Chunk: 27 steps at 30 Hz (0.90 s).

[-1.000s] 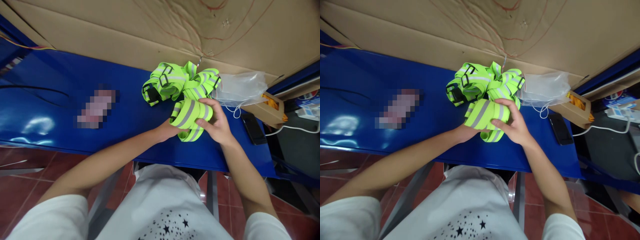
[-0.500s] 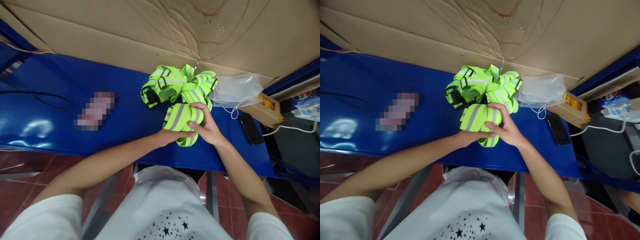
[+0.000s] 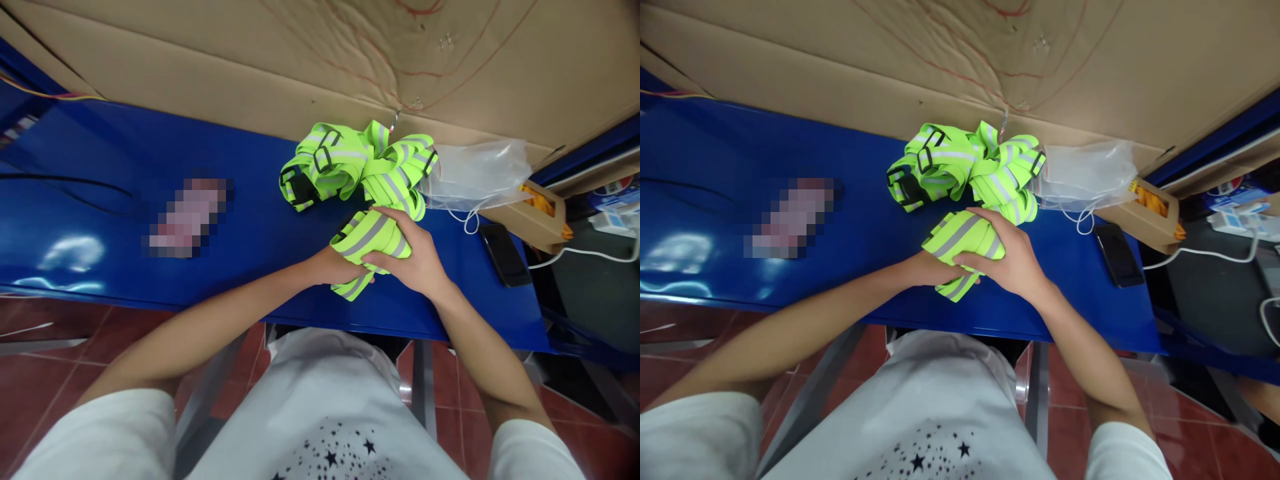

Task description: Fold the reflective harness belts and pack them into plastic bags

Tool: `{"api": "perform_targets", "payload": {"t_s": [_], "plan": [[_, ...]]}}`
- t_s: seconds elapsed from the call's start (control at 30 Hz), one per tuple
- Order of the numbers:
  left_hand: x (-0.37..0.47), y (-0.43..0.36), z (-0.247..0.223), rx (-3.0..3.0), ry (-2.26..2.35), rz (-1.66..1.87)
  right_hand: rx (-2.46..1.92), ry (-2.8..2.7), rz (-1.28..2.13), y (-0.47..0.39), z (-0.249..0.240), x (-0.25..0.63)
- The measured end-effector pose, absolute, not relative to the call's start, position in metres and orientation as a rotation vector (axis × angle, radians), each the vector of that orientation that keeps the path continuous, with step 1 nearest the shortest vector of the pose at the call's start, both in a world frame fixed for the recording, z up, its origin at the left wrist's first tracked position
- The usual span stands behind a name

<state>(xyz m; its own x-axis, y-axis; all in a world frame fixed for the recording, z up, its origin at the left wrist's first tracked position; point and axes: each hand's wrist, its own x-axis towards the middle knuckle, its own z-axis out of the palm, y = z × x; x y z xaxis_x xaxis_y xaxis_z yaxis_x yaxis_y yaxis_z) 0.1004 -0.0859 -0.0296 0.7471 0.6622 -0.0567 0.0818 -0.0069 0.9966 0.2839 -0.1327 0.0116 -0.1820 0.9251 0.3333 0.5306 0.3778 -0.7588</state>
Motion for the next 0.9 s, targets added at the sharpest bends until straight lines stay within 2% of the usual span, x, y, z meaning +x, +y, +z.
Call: {"api": "perform_targets", "payload": {"t_s": [0.13,0.23,0.4,0.73,0.8,0.9], "plan": [[0.100,-0.084,-0.026,1.299,0.654,0.392,-1.285,-1.725,0.635,-0.134,0.014,0.284],[0.098,-0.082,-0.018,1.067,0.500,0.270,-1.270,-1.708,0.665,-0.133,0.019,0.293],[0.096,-0.082,-0.015,0.876,0.381,0.224,-1.314,-1.784,0.550,-0.133,0.025,0.298],[0.104,-0.084,-0.020,0.670,0.278,0.489,-1.144,-2.135,-0.211,-0.132,0.004,0.295],[0.102,-0.084,-0.018,0.696,0.263,0.519,-1.159,-2.108,-0.217,-0.132,0.005,0.296],[0.099,-0.081,-0.017,0.857,0.275,0.448,-1.221,-1.948,0.002,-0.130,0.012,0.304]]}}
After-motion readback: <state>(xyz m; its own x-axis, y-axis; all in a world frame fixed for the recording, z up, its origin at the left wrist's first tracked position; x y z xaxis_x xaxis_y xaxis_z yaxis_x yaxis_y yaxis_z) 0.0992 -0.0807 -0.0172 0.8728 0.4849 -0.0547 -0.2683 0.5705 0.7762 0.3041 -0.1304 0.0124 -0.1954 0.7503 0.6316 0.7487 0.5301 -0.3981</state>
